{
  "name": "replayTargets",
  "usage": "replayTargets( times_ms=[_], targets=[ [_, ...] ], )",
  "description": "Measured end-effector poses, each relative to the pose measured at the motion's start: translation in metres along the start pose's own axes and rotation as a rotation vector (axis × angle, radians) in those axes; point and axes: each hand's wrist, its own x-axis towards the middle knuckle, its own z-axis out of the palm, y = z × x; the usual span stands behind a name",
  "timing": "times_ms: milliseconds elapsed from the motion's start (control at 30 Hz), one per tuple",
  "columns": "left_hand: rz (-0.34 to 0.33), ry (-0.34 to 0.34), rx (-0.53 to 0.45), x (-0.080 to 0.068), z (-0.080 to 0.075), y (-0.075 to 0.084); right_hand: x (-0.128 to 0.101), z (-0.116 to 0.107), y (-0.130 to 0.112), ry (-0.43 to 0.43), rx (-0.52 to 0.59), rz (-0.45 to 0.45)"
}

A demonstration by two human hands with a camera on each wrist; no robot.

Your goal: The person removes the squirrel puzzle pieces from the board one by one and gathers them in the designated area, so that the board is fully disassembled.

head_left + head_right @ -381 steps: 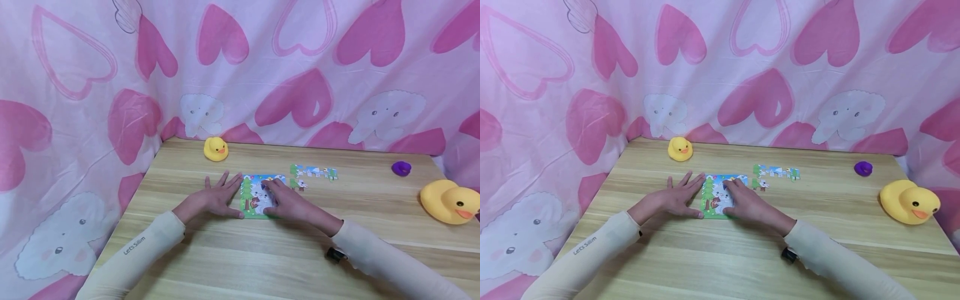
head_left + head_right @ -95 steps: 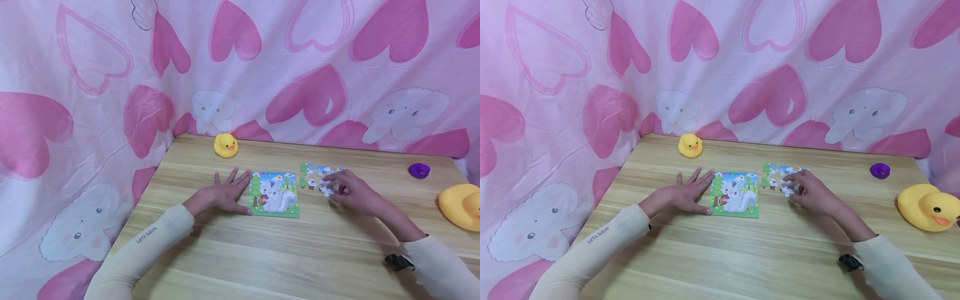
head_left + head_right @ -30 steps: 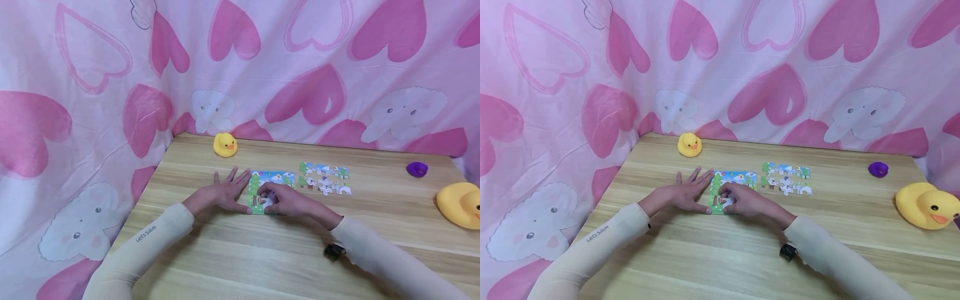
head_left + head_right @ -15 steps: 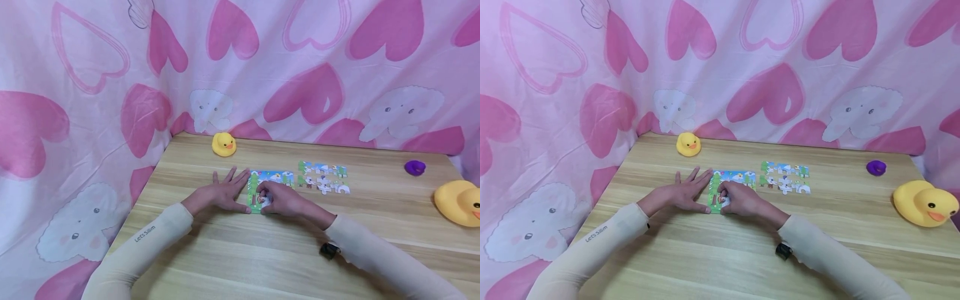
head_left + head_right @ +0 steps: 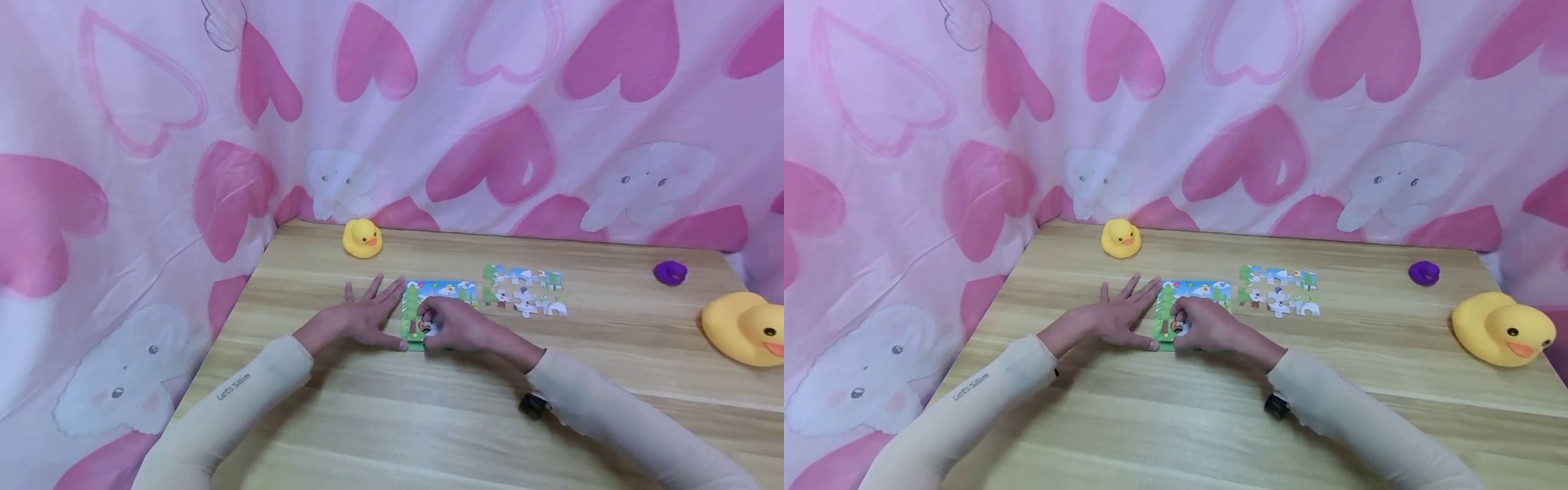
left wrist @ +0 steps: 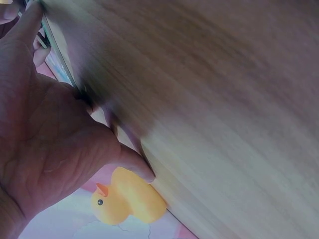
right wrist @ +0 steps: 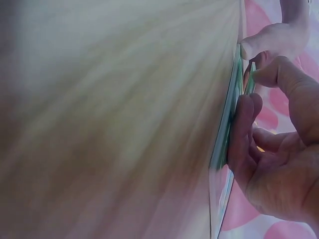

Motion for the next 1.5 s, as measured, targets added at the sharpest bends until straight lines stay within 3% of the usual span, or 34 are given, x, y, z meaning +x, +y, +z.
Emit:
replayTargets(
  times_ms=[267,433,833,1033,1500],
  targets=[
    [-0.002,0.006,-0.011,-0.002,0.002,0.001,-0.013,-0.003,0.01,0.01,0.119,-0.025],
    [0.003,0.008,-0.009,0.0,0.001,0.002,-0.029,-0.014,0.015,0.076,0.144,-0.003],
    [-0.011,0.016,-0.007,-0.004,-0.003,0.0,-0.06,-0.042,0.041,0.165,-0.011,0.044],
    [-0.022,0.007,-0.008,-0.006,-0.001,0.0,-0.073,-0.049,0.056,0.216,-0.13,0.007],
    [-0.009,0.015,-0.018,-0.004,0.003,0.0,-0.086,-0.052,0.074,0.199,-0.16,0.05]
  ],
)
